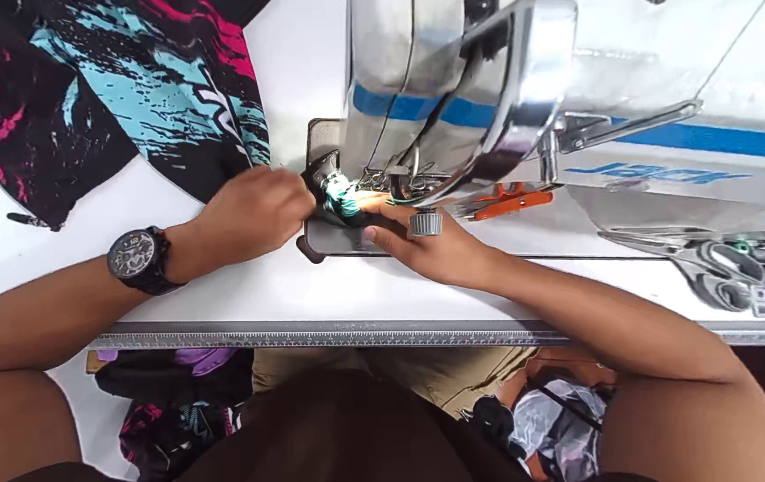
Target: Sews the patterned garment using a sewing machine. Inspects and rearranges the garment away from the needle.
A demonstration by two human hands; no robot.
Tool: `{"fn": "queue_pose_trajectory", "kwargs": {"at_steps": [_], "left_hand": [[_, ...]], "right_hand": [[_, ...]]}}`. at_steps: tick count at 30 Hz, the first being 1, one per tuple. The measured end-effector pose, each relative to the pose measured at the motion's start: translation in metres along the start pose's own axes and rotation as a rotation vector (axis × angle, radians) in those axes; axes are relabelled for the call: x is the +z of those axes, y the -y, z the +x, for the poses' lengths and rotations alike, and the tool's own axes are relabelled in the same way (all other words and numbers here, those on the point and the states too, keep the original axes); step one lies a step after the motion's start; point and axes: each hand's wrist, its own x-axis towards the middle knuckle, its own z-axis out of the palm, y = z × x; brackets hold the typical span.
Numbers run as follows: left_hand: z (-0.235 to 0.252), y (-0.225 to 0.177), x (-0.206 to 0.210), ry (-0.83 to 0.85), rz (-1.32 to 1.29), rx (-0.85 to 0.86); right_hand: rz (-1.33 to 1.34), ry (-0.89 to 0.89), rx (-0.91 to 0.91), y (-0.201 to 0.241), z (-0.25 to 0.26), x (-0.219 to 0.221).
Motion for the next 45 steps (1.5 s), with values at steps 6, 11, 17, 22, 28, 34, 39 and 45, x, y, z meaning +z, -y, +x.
{"fn": "queue_pose_trajectory", "kwargs": {"at_steps": [6,11,17,22,28,34,39,45], "left_hand": [[0.003,-0.008,-0.005,0.013,0.011,0.375],[-0.005,0.022,-0.020,0.031,0.025,0.310],[0.011,-0.019,0.002,0.112,0.010,0.235],[0.009,-0.021,0.004,0.124,-0.058,0.210],[0.012,-0.002,0.013,0.054,-0.025,0.175],[0.013,0.003,0.007,-0.104,0.070,-0.001],[0.005,-0.014,0.002,-0.041,0.085,0.264],[0.003,-0.007,0.010,-0.032,-0.139,0.269]], "right_hand": [[0.145,-0.086,-0.111,0.026,0.000,0.007],[0.008,-0.051,-0.427,0.014,-0.022,0.017],[-0.140,-0.050,-0.413,0.014,-0.031,0.023],[-0.079,-0.023,-0.359,0.010,-0.038,0.014],[-0.120,0.013,-0.398,-0.008,-0.025,0.007],[-0.241,0.023,-0.467,-0.027,-0.005,0.001],[0.201,-0.037,0.021,0.008,0.004,-0.002],[-0.150,-0.159,-0.430,0.023,-0.025,0.027]]}}
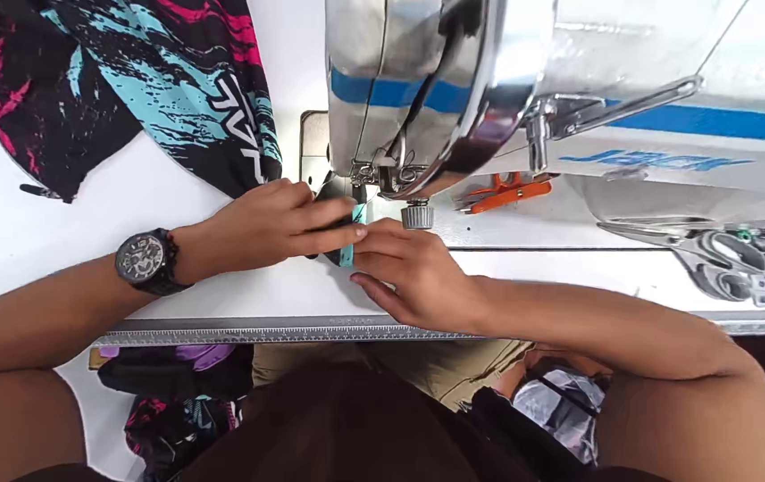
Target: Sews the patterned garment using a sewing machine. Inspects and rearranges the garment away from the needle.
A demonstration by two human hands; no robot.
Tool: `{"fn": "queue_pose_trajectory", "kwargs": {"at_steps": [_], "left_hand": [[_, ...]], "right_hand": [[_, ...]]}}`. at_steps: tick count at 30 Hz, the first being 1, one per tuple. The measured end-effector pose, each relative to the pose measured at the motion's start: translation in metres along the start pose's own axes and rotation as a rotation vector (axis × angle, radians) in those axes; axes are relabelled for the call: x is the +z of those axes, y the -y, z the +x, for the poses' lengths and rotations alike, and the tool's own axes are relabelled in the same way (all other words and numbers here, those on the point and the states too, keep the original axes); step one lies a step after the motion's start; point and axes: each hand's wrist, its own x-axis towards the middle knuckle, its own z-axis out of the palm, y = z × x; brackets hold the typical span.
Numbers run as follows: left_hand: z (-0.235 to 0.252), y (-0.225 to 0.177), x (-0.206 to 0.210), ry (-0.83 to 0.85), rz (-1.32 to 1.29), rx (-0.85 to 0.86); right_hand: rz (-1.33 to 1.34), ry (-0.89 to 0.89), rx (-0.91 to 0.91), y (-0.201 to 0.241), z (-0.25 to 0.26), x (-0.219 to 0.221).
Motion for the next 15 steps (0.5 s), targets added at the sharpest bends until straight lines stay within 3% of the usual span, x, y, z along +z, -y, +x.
{"fn": "queue_pose_trajectory", "kwargs": {"at_steps": [4,15], "left_hand": [[0.008,-0.004,-0.006,0.132,0.011,0.025],[0.009,0.001,-0.004,0.173,0.066,-0.133]], "right_hand": [[-0.131,0.084,0.029,0.000,-0.009,-0.004],[0.001,0.155,0.127,-0.015,-0.013,-0.012]]}}
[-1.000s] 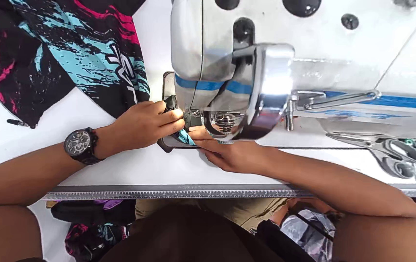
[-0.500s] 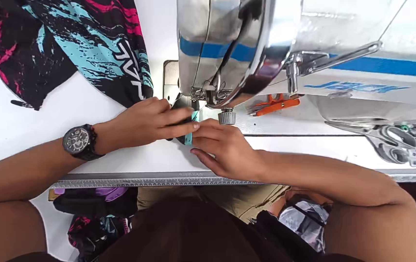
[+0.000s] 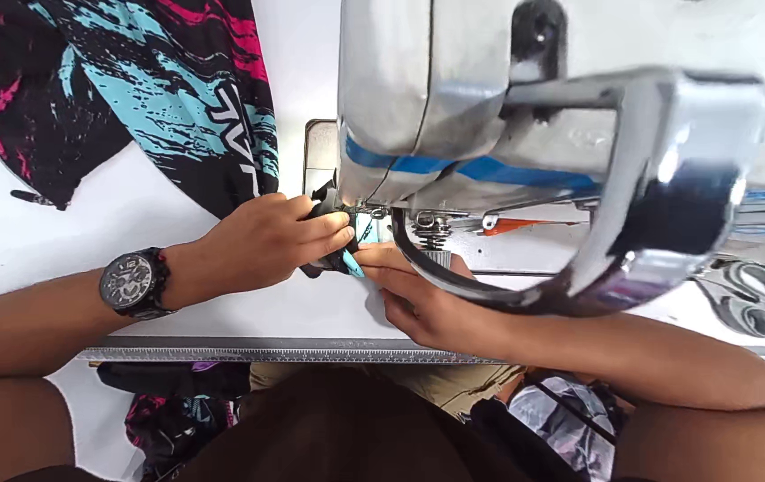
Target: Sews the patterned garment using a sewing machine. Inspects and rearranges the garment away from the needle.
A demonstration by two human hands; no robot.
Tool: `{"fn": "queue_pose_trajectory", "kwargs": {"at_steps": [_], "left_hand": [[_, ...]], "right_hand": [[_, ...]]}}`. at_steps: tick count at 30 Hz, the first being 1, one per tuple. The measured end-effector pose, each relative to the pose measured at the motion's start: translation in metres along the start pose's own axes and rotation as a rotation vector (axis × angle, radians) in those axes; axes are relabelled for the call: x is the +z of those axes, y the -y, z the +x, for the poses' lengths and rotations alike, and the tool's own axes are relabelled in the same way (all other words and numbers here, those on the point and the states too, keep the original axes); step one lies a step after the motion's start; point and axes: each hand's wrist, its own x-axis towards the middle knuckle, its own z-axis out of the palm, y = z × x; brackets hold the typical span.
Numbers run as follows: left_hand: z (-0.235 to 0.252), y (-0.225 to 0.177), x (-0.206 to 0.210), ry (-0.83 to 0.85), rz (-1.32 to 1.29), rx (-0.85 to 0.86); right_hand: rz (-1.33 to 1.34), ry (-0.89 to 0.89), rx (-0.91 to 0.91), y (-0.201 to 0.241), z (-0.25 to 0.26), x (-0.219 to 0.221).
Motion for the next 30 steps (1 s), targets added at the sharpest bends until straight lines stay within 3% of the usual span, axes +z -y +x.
{"fn": "queue_pose_trajectory", "kwargs": {"at_steps": [7,11,14,16,20,22,25,27,30], "left_hand": [[0.002,0.018,0.005,-0.078,-0.035,-0.030],[0.002,0.020,0.008,-0.092,0.032,0.043],[-0.001,0.033,0.002,-0.262,0.128,0.047],[-0.012,0.068,-0.015,-0.329,0.187,-0.224],[-0.091,0.164,-0.049,-0.190,0.142,-1.140],[-0.133,0.171,-0.069,-0.135,0.175,-1.398],[-0.163,0.104,-0.074,-0.010,0.198,-1.467],[-0.168,0.014,-0.070,0.037,0.169,-1.369],[-0.156,-0.146,-0.048,0.078,0.106,-1.167]], "right_hand": [[-0.061,-0.081,0.016,-0.016,0.012,0.003],[-0.205,-0.147,-0.041,-0.025,0.015,0.007],[-0.341,-0.285,-0.105,-0.023,0.017,0.007],[-0.425,-0.388,-0.164,-0.020,0.016,0.002],[-0.559,-0.378,-0.206,-0.020,0.011,-0.004],[-0.616,-0.360,-0.179,-0.020,0.008,-0.008],[-0.651,-0.386,-0.103,-0.013,-0.014,-0.016],[-0.534,-0.482,-0.019,0.005,-0.039,-0.004],[-0.186,-0.628,0.004,0.057,-0.072,0.048]]}}
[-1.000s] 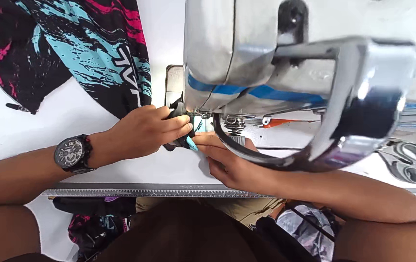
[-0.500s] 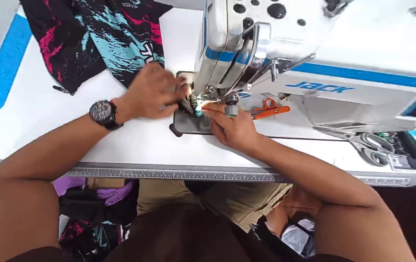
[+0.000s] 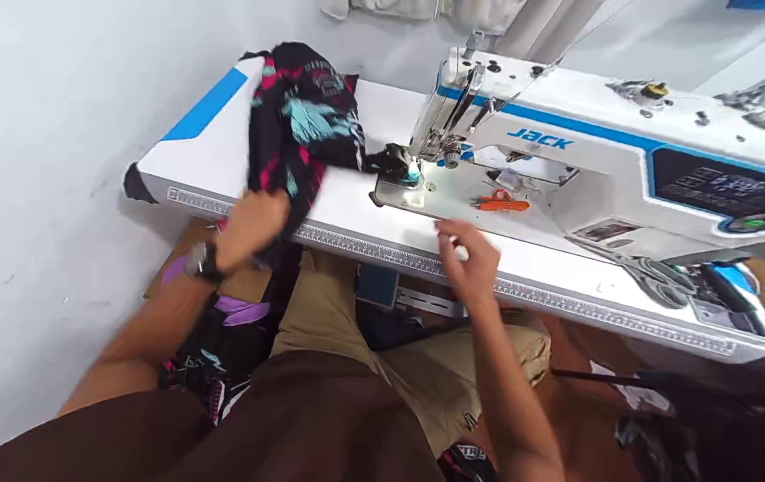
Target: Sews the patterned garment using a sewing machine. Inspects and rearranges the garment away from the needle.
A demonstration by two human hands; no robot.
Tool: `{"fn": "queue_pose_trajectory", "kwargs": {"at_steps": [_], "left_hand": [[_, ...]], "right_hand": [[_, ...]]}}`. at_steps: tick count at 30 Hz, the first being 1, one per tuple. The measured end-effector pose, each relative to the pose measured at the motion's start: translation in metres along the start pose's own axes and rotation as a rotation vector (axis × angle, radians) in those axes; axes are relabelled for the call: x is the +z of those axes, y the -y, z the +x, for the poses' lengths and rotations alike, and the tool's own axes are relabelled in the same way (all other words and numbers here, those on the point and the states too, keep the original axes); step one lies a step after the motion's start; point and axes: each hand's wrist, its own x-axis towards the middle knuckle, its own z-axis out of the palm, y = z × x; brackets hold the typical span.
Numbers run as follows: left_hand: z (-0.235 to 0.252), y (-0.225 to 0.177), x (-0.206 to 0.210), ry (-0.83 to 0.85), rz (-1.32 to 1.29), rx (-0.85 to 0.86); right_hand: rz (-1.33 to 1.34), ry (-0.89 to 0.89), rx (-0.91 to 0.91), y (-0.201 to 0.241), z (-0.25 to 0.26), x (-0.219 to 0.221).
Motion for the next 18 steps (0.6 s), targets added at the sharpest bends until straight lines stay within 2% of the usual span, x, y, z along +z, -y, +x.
{"fn": "queue_pose_trajectory", "kwargs": {"at_steps": [2,4,7,8,9,10,12,14,16,17,18], "left_hand": [[-0.084,-0.056,0.019,0.105,-0.019,0.177],[-0.147,-0.104,0.047,0.283,-0.151,0.462],[-0.193,-0.154,0.086,0.642,-0.425,1.013],[-0.200,-0.164,0.095,0.724,-0.474,1.140],[-0.204,-0.169,0.100,0.707,-0.498,1.227],[-0.205,-0.169,0.098,0.641,-0.521,1.274],[-0.202,-0.149,0.070,0.458,-0.608,1.343],[-0.191,-0.113,0.027,0.203,-0.777,1.357],[-0.184,-0.064,-0.007,-0.140,-0.859,1.191],[-0.176,-0.038,-0.018,-0.305,-0.803,1.030],[-0.165,-0.015,-0.023,-0.433,-0.697,0.848]], "right_hand": [[0.133,0.026,0.031,0.052,-0.020,0.020],[0.015,0.072,0.073,0.100,-0.021,0.039],[-0.313,0.131,0.178,0.146,0.004,0.081],[-0.383,0.179,0.201,0.151,0.014,0.098],[-0.420,0.259,0.220,0.152,0.023,0.114],[-0.414,0.329,0.194,0.153,0.027,0.127],[-0.302,0.444,-0.008,0.167,0.017,0.128],[0.148,0.699,-0.232,0.181,-0.006,0.098],[0.734,0.924,-0.292,0.180,-0.058,0.076],[0.971,0.934,-0.272,0.176,-0.087,0.064],[1.127,0.862,-0.244,0.168,-0.112,0.048]]}}
